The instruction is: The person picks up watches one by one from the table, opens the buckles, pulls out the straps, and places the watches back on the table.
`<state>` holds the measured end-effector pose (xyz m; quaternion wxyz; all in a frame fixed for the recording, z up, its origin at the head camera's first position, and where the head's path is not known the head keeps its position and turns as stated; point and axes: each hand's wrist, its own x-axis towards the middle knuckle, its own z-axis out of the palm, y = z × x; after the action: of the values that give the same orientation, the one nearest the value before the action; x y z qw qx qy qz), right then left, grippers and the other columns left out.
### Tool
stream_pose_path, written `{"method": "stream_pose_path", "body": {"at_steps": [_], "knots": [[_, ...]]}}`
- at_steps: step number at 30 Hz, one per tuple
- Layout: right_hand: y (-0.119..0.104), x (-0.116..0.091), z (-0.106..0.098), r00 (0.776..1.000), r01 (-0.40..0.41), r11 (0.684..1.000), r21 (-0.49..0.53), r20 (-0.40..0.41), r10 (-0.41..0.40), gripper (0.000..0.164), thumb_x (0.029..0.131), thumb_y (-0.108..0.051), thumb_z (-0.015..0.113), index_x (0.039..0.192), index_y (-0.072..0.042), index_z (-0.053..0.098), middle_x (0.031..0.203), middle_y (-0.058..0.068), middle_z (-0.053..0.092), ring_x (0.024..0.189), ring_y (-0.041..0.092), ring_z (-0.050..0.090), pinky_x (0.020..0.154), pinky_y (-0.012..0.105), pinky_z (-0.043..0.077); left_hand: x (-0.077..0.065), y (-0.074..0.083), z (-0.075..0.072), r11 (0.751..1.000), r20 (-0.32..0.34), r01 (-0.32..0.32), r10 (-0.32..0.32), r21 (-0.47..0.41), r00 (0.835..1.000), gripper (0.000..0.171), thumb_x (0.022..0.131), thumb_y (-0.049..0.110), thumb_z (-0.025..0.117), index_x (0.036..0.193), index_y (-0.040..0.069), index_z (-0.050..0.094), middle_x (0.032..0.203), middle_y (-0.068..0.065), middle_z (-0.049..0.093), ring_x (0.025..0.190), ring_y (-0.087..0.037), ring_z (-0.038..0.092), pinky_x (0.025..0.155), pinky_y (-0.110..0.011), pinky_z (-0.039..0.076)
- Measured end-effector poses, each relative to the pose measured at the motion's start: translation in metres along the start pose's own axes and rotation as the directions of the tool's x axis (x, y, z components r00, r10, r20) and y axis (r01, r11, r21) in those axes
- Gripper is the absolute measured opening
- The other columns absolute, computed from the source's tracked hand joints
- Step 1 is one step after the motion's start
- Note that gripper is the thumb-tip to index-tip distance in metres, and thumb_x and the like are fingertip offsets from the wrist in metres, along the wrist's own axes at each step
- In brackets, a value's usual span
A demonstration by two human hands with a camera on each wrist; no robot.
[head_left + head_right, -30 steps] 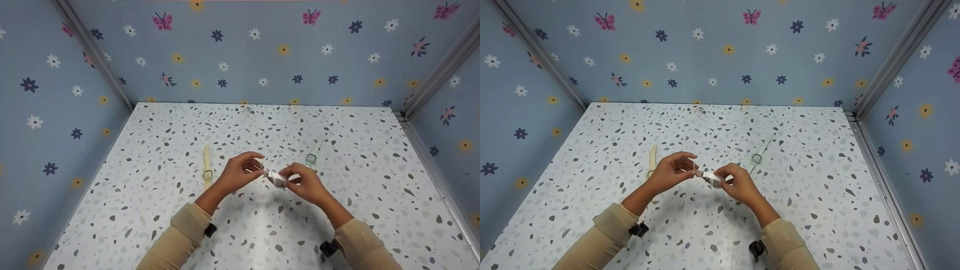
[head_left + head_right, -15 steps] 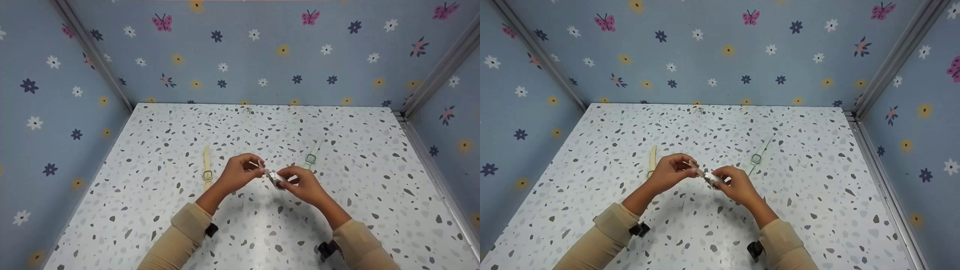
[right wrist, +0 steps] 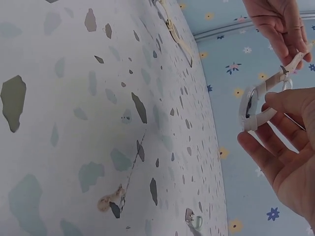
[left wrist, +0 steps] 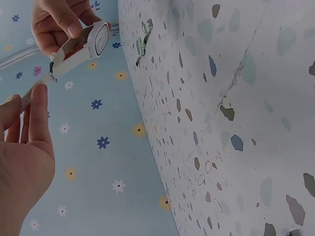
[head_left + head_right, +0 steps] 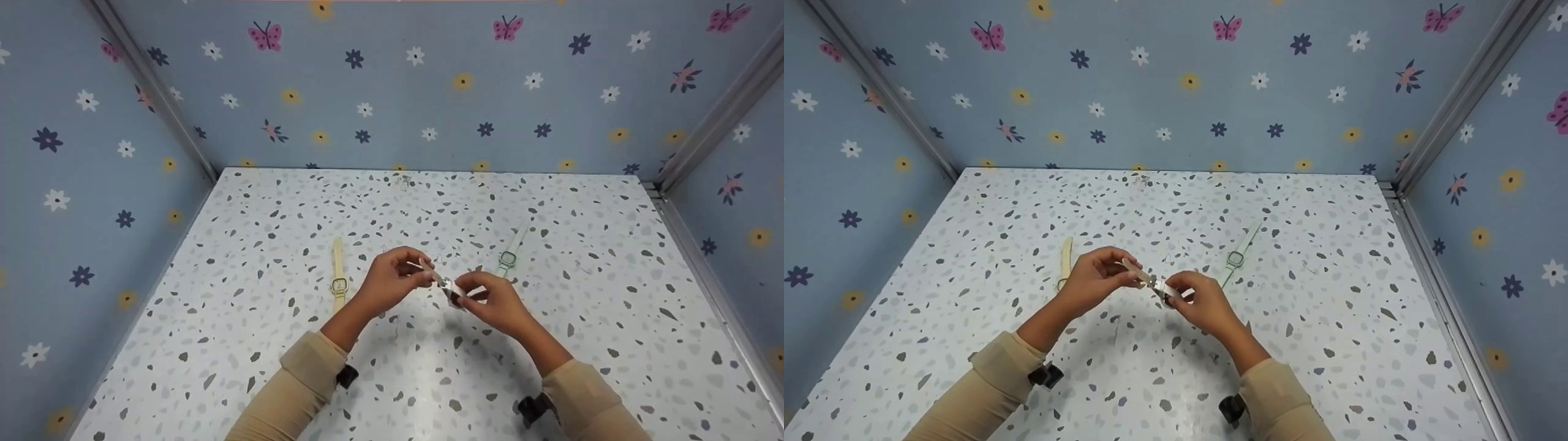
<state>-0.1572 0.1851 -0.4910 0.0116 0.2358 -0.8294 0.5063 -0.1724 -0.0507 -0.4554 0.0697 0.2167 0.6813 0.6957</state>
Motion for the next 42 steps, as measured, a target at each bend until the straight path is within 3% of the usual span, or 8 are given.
{"method": "stream_pose_path", "body": {"at_steps": [7,12,18,26,35,42], "knots": [[-0.006,0.002,0.003,0.999,-0.029,0.999,0.025,-0.025,0.030,0.027,0.086,-0.001,0.073,0.112,-0.004,0.067,0.106,0.008,0.066,0.095,0.025,0.067,0.078,0.035,0.058,0.001,0.001,0.003,1.000,-0.020,0.031,-0.031,-0.001,0.999,0.019,0.088,0.003,0.072,0.104,-0.003,0.064,0.103,-0.013,0.066,0.093,-0.025,0.069,0.080,-0.038,0.058],[-0.012,0.005,0.007,0.997,-0.017,0.998,0.059,-0.075,0.021,0.024,0.087,0.003,0.070,0.110,0.005,0.066,0.107,0.018,0.064,0.097,0.035,0.065,0.077,0.040,0.058,0.001,0.000,0.005,0.999,-0.017,0.038,-0.038,-0.026,0.999,0.021,0.087,0.001,0.072,0.105,-0.005,0.062,0.103,-0.016,0.065,0.094,-0.029,0.068,0.080,-0.039,0.058],[-0.014,0.007,0.009,0.995,-0.011,0.999,0.045,-0.103,0.016,0.015,0.089,-0.005,0.071,0.104,-0.005,0.070,0.101,0.008,0.066,0.093,0.022,0.066,0.073,0.031,0.059,0.002,0.003,0.007,0.997,-0.010,0.040,-0.041,-0.066,0.999,0.024,0.088,-0.005,0.069,0.108,-0.011,0.057,0.103,-0.021,0.062,0.097,-0.037,0.067,0.080,-0.041,0.058],[-0.012,0.010,0.012,0.991,0.023,0.998,0.060,-0.133,-0.015,0.006,0.088,-0.010,0.073,0.094,-0.010,0.073,0.093,0.002,0.068,0.089,0.015,0.065,0.069,0.028,0.059,-0.006,0.027,0.015,0.999,0.007,0.023,-0.023,-0.042,1.000,0.018,0.090,-0.005,0.066,0.103,-0.011,0.056,0.101,-0.022,0.063,0.096,-0.041,0.066,0.081,-0.041,0.057],[-0.014,0.010,0.011,0.992,0.027,0.999,0.023,-0.124,-0.024,0.002,0.089,-0.010,0.072,0.091,-0.012,0.072,0.093,-0.002,0.067,0.088,0.014,0.064,0.067,0.028,0.058,0.001,0.001,0.013,0.997,-0.003,0.052,-0.052,-0.064,0.999,0.020,0.088,-0.004,0.068,0.104,-0.008,0.057,0.103,-0.019,0.063,0.096,-0.034,0.068,0.082,-0.042,0.057],[-0.013,0.009,0.010,0.991,0.028,1.000,0.002,-0.129,-0.027,0.002,0.090,-0.006,0.070,0.089,-0.008,0.070,0.090,0.003,0.067,0.082,0.014,0.065,0.065,0.029,0.058,0.001,-0.004,0.011,0.997,0.005,0.040,-0.040,-0.071,0.999,0.022,0.087,0.003,0.072,0.103,-0.003,0.059,0.102,-0.015,0.064,0.093,-0.028,0.069,0.082,-0.041,0.058]]}}
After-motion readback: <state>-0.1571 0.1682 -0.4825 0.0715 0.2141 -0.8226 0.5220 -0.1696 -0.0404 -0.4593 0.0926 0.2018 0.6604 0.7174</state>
